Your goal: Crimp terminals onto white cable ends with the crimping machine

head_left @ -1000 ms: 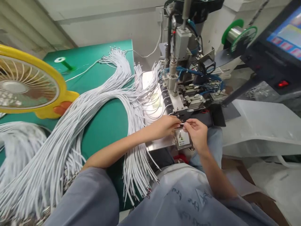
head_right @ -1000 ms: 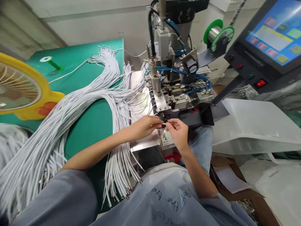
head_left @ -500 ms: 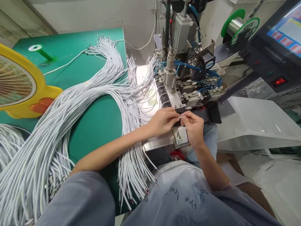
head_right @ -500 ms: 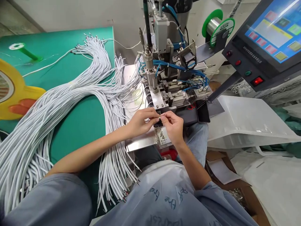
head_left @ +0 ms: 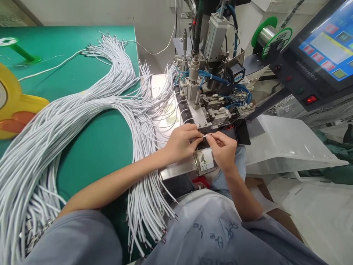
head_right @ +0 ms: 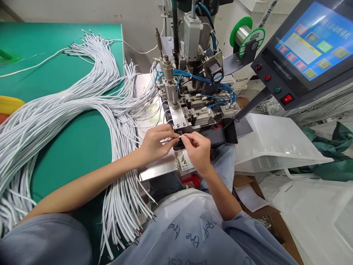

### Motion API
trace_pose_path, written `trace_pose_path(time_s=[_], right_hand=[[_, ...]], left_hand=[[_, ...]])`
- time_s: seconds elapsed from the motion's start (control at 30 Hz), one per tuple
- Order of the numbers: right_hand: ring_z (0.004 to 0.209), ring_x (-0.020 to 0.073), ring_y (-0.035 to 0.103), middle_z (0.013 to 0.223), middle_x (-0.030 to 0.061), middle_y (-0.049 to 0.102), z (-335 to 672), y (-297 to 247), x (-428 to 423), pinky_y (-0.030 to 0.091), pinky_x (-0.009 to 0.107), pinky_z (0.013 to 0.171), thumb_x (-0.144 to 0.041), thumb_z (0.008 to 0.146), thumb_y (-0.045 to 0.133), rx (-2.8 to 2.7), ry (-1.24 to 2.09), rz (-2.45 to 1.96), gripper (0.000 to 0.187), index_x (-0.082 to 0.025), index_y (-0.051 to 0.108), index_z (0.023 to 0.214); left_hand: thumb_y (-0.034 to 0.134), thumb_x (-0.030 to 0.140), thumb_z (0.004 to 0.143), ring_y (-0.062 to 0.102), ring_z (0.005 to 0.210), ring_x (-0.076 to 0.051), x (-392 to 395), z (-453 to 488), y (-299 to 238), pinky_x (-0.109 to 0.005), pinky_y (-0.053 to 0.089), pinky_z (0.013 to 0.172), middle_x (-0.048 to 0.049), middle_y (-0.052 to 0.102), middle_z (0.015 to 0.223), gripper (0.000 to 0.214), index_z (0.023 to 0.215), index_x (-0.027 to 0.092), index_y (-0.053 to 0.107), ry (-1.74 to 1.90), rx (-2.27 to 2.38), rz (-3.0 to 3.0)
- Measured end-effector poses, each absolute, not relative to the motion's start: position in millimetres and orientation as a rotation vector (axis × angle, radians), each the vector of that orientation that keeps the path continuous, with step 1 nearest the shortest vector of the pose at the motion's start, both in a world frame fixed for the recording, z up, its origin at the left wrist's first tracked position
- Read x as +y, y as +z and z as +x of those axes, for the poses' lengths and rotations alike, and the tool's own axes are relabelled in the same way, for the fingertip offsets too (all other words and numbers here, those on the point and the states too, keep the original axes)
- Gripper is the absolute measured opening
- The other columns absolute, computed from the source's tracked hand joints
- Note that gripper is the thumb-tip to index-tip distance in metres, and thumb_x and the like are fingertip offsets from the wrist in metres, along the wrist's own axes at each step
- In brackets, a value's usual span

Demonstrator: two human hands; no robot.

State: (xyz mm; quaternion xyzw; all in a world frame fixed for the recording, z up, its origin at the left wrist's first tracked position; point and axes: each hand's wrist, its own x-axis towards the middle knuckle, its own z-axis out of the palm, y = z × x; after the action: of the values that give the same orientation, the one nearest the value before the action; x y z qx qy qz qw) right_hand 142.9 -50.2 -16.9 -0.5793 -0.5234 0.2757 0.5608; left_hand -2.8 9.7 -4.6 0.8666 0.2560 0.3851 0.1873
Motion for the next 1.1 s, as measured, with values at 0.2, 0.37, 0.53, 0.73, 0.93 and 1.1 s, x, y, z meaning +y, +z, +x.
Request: trace_pose_path(time_s=[0.2,0.37,0.53,0.73,0.93,1.1], right_hand=[[0.049,0.0075,0.038,0.059,-0.0014,0.050,138,-12,-53,0.031,0.024,0.045,-0.028,0.078,0.059,-1.209,0.633,-1.426,0.018,-0.015,0.069,0.073],[0.050,0.0084,0.040,0.057,-0.0018,0.050,142,-12,-49,0.032,0.024,0.046,-0.027,0.073,0.063,-1.163,0.784,-1.385,0.014,-0.016,0.069,0.068],[0.052,0.0089,0.041,0.055,-0.0030,0.048,129,-23,-48,0.034,0.024,0.049,-0.028,0.075,0.061,-1.027,0.793,-1.264,0.017,-0.016,0.065,0.063],[0.052,0.0090,0.039,0.055,-0.0028,0.046,148,-18,-47,0.031,0.025,0.049,-0.025,0.074,0.062,-1.234,0.828,-1.321,0.016,-0.016,0.065,0.062],[0.046,0.0058,0.028,0.050,-0.0053,0.037,147,-25,-43,0.025,0.024,0.045,-0.028,0.074,0.063,-1.098,0.950,-1.206,0.020,-0.016,0.062,0.059],[0.046,0.0062,0.031,0.052,-0.0035,0.043,137,-24,-46,0.028,0.023,0.045,-0.031,0.075,0.061,-1.009,0.904,-1.251,0.021,-0.015,0.061,0.061]], left_hand=[[0.061,0.017,0.079,0.047,0.059,-0.011,10,-2,-10,-0.023,0.036,0.054,0.0005,0.054,0.060,0.012,0.067,0.015,0.063,1.185,0.783,2.410],[0.063,0.017,0.077,0.045,0.057,-0.010,10,0,-11,-0.023,0.034,0.053,0.0021,0.051,0.058,0.015,0.062,0.016,0.059,1.206,0.785,2.294],[0.065,0.015,0.074,0.044,0.055,-0.008,6,2,-11,-0.021,0.032,0.051,0.0039,0.048,0.055,0.019,0.058,0.015,0.055,1.215,0.766,2.159],[0.058,0.014,0.078,0.042,0.056,-0.010,8,1,-18,-0.023,0.032,0.052,0.0016,0.052,0.058,0.016,0.062,0.016,0.059,1.222,0.767,2.407],[0.063,0.019,0.077,0.046,0.056,-0.009,5,2,-17,-0.023,0.035,0.052,0.0020,0.053,0.056,0.019,0.059,0.016,0.058,1.208,0.829,2.293],[0.061,0.018,0.079,0.048,0.057,-0.009,5,1,-18,-0.022,0.037,0.053,0.0010,0.057,0.060,0.014,0.065,0.016,0.062,1.239,0.784,2.356]])
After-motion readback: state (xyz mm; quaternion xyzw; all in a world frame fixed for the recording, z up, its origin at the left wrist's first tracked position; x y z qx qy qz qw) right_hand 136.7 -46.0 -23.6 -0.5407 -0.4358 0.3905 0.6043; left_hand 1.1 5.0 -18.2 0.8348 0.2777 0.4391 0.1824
